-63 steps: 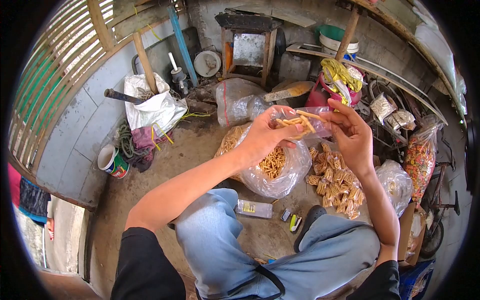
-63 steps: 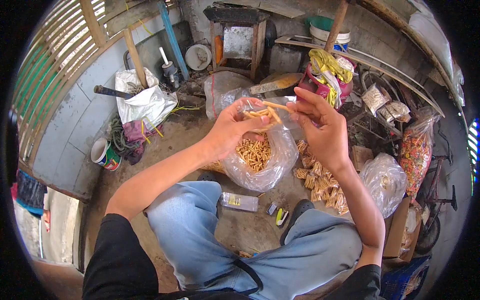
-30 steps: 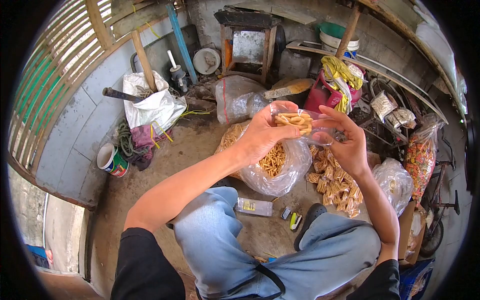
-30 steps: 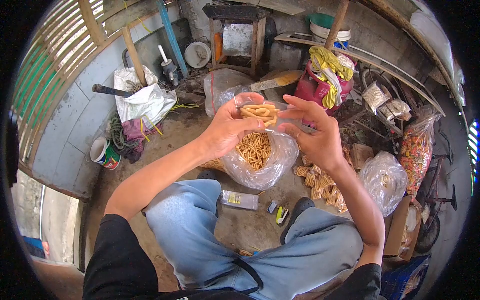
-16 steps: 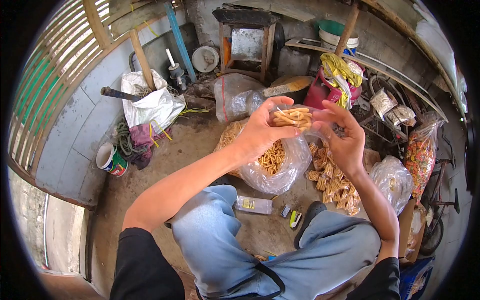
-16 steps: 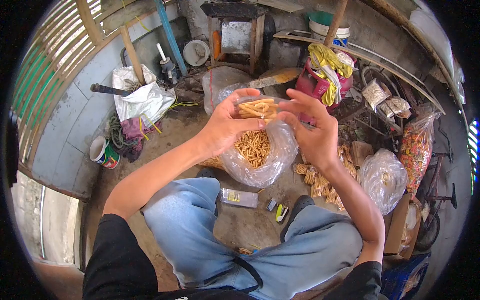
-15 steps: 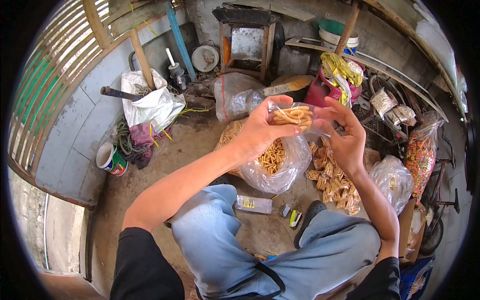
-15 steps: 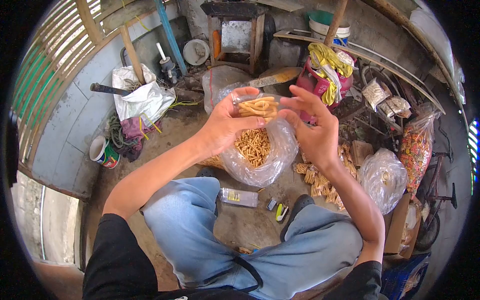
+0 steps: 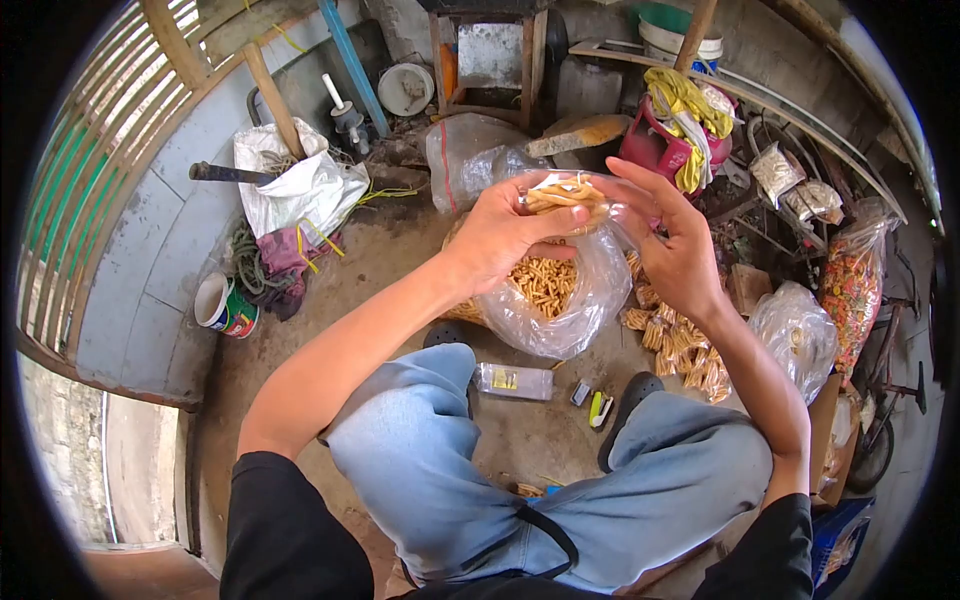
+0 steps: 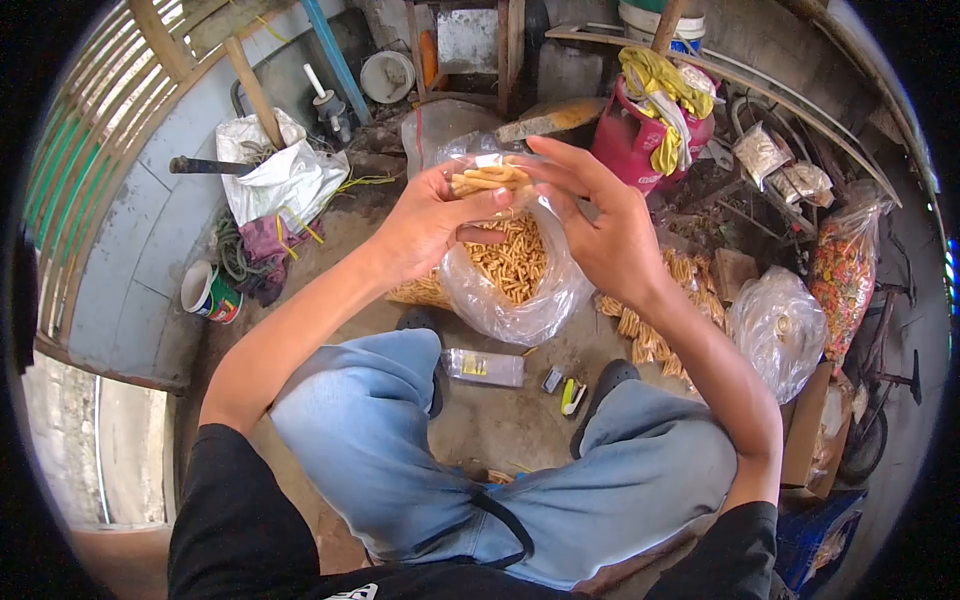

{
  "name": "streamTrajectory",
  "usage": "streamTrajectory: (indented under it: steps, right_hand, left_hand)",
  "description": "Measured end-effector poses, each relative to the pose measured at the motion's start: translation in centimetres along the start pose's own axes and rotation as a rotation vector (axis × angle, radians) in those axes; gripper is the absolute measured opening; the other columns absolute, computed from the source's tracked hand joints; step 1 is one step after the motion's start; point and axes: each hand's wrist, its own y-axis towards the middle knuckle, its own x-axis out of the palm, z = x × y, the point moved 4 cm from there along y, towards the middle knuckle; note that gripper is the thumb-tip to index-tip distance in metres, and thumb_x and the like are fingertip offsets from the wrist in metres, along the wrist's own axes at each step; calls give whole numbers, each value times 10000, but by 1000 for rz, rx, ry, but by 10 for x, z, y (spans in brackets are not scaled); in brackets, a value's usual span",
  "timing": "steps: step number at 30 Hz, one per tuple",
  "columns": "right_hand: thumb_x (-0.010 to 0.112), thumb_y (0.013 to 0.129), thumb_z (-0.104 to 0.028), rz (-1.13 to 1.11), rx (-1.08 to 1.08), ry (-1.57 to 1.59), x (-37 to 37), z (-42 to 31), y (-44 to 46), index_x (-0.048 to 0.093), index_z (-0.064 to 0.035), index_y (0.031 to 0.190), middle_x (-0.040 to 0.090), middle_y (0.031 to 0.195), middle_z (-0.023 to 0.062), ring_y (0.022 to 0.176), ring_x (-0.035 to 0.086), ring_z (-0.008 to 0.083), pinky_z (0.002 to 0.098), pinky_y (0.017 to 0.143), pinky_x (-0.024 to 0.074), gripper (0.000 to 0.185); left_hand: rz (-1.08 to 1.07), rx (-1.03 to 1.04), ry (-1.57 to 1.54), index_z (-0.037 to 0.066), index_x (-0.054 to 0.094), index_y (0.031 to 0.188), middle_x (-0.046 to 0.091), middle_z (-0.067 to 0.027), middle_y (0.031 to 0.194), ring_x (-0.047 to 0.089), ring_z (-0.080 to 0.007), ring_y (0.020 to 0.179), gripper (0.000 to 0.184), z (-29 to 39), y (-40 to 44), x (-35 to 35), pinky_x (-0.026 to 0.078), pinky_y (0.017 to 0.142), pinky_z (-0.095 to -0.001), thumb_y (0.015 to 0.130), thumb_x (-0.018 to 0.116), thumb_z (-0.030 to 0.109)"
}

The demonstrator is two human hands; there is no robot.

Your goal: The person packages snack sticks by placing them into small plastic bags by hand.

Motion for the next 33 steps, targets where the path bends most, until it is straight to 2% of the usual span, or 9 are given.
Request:
streamTrajectory:
  steps: [4,13,20,23,25,27,29,31,33]
  right_hand:
    - [586,889,6,-78,-71,-153,2,-2,11,549,-42,1255,686,1096,108,1062,628,175,312,932,466,371]
    - [667,847,-13,-332,26,93,18,4,43,557,0,1234,697,989,112,927,643,121,269,845,509,403]
    - [632,851,28,-546,-54,47,63,2,54,572,-10,1213,700,955,77,902,643,116,273,814,519,369]
    - [593,889,-18,-451,-247,194,71,24,64,587,-23,1186,697,913,85,827,656,128,270,721,531,297]
    - [572,927,-132,-21,95,407,60,57,76,604,-32,1141,690,892,93,729,648,136,257,611,517,238]
    - [518,954,-189,193,199,372,67,126,81,606,-37,1114,684,841,91,657,629,136,237,542,483,238]
    - [531,923,-169,194,452,255,86,222,59,631,-9,1025,682,795,87,659,635,146,258,545,481,214]
    - [555,827,-203,-106,551,-287,108,327,15,682,-42,853,677,775,141,714,659,196,378,609,506,207]
    - [550,769,-36,-221,858,-196,135,374,-47,654,-25,928,660,753,97,557,625,161,292,419,473,190]
  left_hand:
    - [-10,-75,161,85,595,1226,674,-28,1064,678,-142,908,427,4,-9,-8,508,542,-200,856,707,267]
    - [-176,-328,-190,6,507,1308,640,-124,1135,673,-165,873,487,5,-33,-46,546,523,-233,887,619,224]
    - [-221,-267,498,27,607,1070,699,-52,984,659,-94,831,325,7,-43,-44,496,490,-204,812,736,178]
    - [-159,-260,431,39,600,1079,703,-52,974,658,-86,832,300,-7,-38,-62,484,480,-203,829,716,156]
    - [-102,-247,434,40,597,1077,702,-54,978,657,-83,831,293,-9,-35,-70,481,482,-201,832,712,152]
    - [-44,-236,438,41,594,1074,702,-56,983,655,-80,830,286,-11,-35,-77,479,483,-198,835,709,148]
    - [-18,-191,436,40,596,1064,701,-59,987,650,-75,830,281,-10,-33,-83,478,488,-195,835,712,154]
    - [-22,-201,481,40,596,1068,700,-57,991,646,-71,835,286,-7,-34,-82,478,490,-195,835,714,156]
    - [-30,-218,524,41,596,1073,699,-55,995,641,-67,840,292,-8,-36,-81,478,493,-194,834,715,159]
